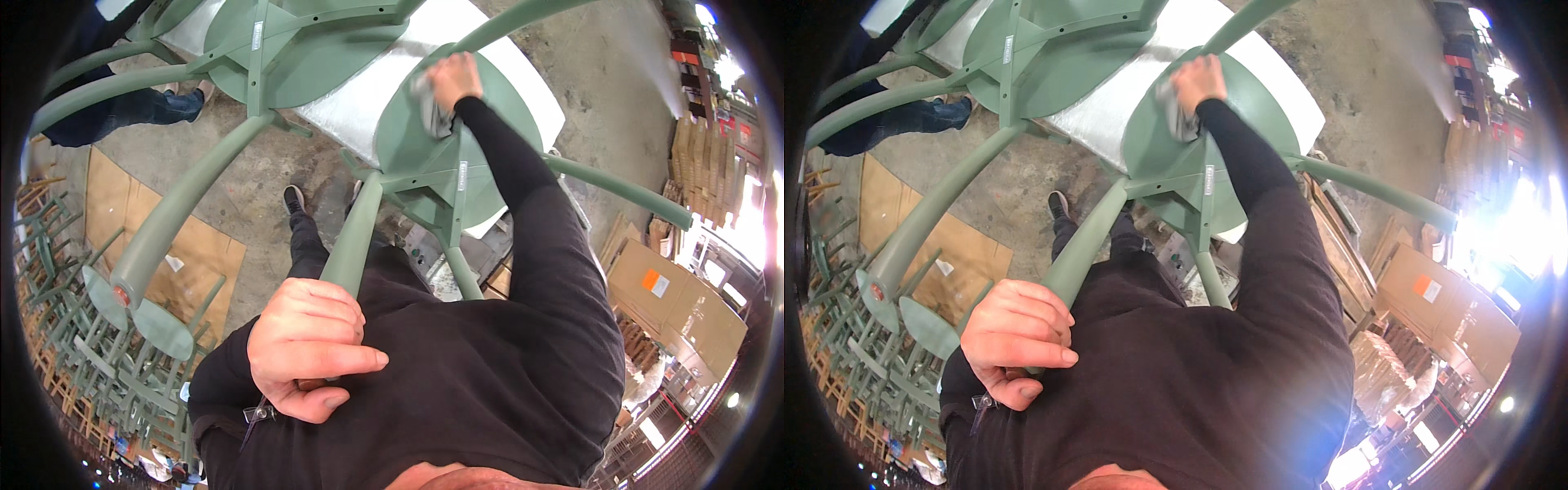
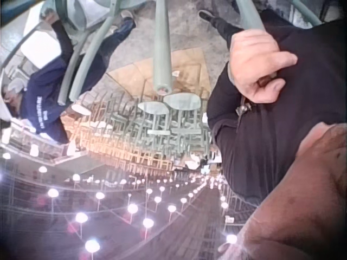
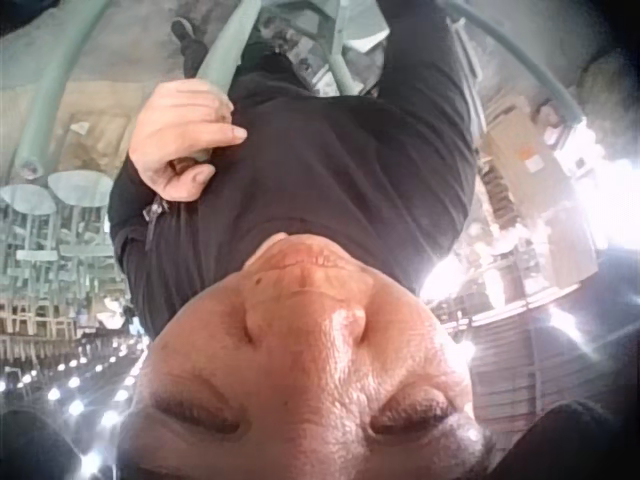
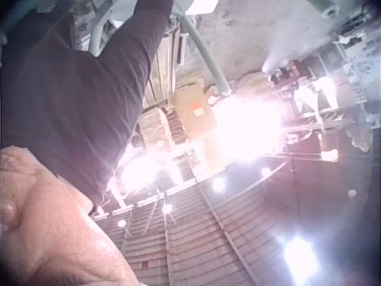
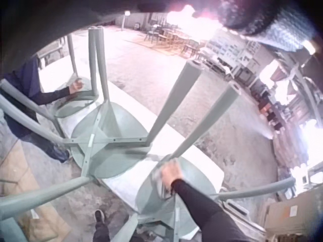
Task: The person wipes the underside and legs of green plastic chairs using a cloth. They repeatedly lift, rotate, and wipe each chair, then place it on a wooden pallet. Another person is visible nearby performing similar actions.
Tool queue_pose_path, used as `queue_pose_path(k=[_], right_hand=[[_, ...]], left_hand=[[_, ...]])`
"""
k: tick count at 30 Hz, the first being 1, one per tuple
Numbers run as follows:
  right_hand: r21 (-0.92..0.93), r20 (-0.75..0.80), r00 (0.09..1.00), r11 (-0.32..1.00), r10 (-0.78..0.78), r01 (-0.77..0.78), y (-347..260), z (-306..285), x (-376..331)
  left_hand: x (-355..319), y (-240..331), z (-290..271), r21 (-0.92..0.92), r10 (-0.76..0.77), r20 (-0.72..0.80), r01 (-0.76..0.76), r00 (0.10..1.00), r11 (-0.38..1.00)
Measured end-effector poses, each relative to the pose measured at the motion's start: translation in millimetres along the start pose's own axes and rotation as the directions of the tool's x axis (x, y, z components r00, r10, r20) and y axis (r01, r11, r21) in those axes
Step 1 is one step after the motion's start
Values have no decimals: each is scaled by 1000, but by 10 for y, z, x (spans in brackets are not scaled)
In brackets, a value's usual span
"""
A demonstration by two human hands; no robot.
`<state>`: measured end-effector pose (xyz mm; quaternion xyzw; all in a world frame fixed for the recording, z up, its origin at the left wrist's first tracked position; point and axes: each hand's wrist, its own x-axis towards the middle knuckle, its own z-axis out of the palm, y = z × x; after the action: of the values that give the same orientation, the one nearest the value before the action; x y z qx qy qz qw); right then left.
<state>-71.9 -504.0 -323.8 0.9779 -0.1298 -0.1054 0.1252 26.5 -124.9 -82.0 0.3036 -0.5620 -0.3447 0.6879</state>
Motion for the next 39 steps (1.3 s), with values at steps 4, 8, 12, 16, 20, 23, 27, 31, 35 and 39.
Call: queue_pose_path(k=[4,8,12,16,20,23,27,31,35,39], right_hand=[[169,-166,942,949,292,-264,-412,145,8],[411,47,990,901,131,-139,-1353,75,-799],[864,277,935,368,221,-343,-1157,-15,-684],[971,216,836,-24,504,-236,-502,-353,-631],[666,154,737,481,659,-570,221,-218,-1342],[412,149,803,702,577,-581,83,604,-1840],[582,-42,840,697,541,-420,-6,797,-1011],[535,-67,716,631,694,-562,543,745,-142],[605,-2,783,624,622,-494,583,733,-246],[586,77,952,759,296,-283,248,699,-1344]], left_hand=[[8,-20,26,-2,-12,-39,12,999,1000],[-1,14,-15,39,-79,-14,80,997,996],[60,83,15,53,-135,26,133,991,990],[55,266,11,203,-358,-40,358,933,911],[297,544,122,461,-602,-39,549,797,697],[464,667,190,481,-707,-70,645,704,594],[511,679,306,470,-773,-219,759,595,451],[562,645,241,613,-816,-195,717,545,333],[561,628,212,682,-838,-201,687,507,252],[505,663,279,701,-824,-252,683,508,206]])
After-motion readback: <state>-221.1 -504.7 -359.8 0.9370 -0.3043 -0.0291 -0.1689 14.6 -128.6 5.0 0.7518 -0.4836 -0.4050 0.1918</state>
